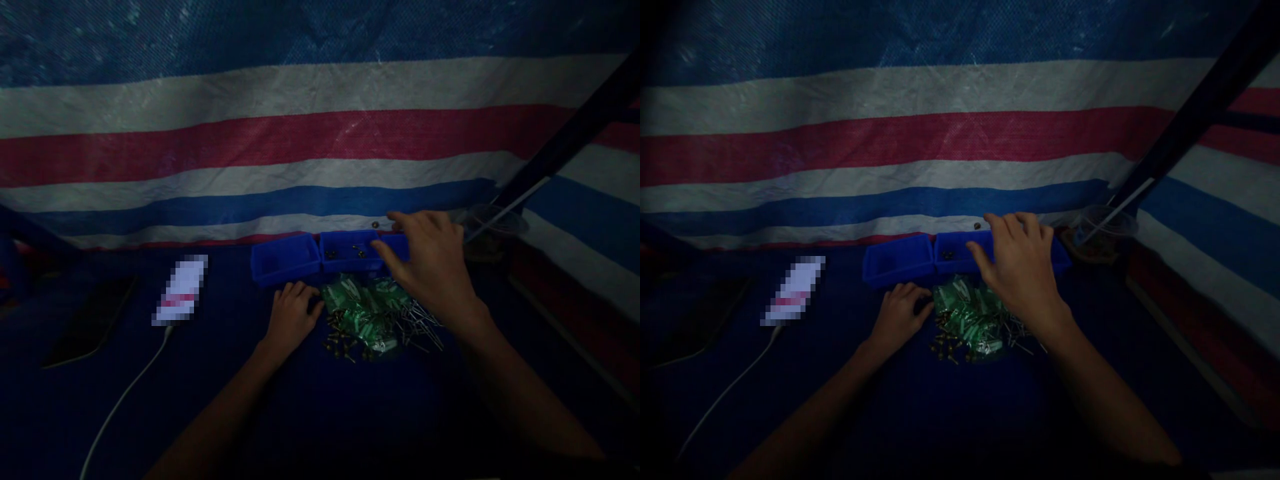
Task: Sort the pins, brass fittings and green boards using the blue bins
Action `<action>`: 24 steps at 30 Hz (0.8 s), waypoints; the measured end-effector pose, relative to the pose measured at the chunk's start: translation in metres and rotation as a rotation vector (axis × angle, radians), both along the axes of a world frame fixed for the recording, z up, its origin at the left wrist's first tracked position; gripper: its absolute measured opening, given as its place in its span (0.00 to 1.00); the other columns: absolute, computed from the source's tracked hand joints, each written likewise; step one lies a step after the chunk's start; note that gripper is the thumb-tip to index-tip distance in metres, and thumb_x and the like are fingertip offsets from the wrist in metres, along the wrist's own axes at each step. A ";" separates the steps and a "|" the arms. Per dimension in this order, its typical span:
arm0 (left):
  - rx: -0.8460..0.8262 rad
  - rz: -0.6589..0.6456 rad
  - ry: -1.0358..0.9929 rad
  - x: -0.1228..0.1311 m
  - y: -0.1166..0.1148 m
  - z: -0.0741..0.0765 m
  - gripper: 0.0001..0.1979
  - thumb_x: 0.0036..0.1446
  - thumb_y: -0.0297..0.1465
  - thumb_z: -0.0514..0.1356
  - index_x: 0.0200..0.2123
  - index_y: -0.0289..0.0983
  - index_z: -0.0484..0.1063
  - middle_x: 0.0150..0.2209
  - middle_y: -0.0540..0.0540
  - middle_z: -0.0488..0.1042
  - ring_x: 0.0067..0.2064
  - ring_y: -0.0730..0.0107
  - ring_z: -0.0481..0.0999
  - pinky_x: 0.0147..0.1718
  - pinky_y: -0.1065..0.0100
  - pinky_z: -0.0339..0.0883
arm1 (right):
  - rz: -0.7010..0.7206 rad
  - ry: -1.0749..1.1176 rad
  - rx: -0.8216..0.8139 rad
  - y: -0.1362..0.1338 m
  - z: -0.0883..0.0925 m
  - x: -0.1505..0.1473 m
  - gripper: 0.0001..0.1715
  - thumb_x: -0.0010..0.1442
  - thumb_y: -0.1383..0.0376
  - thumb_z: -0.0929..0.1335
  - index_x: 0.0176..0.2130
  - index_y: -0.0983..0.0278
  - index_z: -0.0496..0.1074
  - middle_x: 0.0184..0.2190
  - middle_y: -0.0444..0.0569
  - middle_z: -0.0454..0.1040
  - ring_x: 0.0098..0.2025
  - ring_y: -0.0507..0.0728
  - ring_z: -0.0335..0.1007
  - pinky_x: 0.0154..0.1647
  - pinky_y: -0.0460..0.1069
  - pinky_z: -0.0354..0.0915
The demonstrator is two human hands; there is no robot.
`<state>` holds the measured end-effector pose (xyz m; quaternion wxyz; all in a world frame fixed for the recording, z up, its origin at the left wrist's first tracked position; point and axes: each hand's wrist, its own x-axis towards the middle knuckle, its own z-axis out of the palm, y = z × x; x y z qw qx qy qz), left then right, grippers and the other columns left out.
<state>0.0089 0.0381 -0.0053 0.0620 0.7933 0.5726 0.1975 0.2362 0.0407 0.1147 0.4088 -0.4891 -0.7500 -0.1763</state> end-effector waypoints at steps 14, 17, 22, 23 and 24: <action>-0.012 0.066 0.100 -0.004 0.005 0.003 0.07 0.60 0.32 0.55 0.40 0.40 0.72 0.39 0.46 0.74 0.44 0.58 0.69 0.38 0.60 0.57 | 0.275 -0.283 -0.548 -0.001 -0.082 -0.056 0.19 0.62 0.59 0.63 0.50 0.65 0.68 0.42 0.54 0.73 0.47 0.62 0.63 0.45 0.56 0.55; -0.001 0.036 0.102 0.001 0.007 0.001 0.08 0.59 0.32 0.56 0.42 0.41 0.71 0.41 0.46 0.74 0.45 0.57 0.68 0.39 0.59 0.58 | 0.250 -0.319 -0.556 -0.001 -0.088 -0.056 0.18 0.62 0.59 0.64 0.49 0.65 0.68 0.42 0.54 0.73 0.47 0.63 0.63 0.45 0.57 0.55; -0.009 0.053 -0.030 -0.002 0.010 -0.003 0.05 0.58 0.32 0.57 0.37 0.39 0.71 0.38 0.46 0.75 0.43 0.58 0.70 0.41 0.58 0.60 | 0.256 -0.287 -0.558 -0.002 -0.086 -0.053 0.17 0.62 0.59 0.64 0.48 0.65 0.69 0.41 0.54 0.73 0.47 0.63 0.63 0.45 0.57 0.55; -0.019 0.045 -0.107 -0.004 0.010 -0.004 0.05 0.59 0.31 0.57 0.37 0.38 0.71 0.37 0.46 0.75 0.43 0.59 0.70 0.42 0.58 0.61 | 0.266 -0.265 -0.551 -0.002 -0.086 -0.052 0.17 0.63 0.59 0.63 0.48 0.65 0.69 0.41 0.53 0.73 0.46 0.62 0.63 0.45 0.56 0.55; -0.036 0.028 -0.201 -0.007 0.009 -0.003 0.06 0.59 0.30 0.56 0.38 0.37 0.72 0.38 0.45 0.76 0.43 0.60 0.71 0.43 0.58 0.62 | 0.279 -0.240 -0.539 -0.002 -0.086 -0.051 0.17 0.63 0.59 0.63 0.49 0.65 0.68 0.41 0.53 0.73 0.46 0.61 0.63 0.45 0.56 0.56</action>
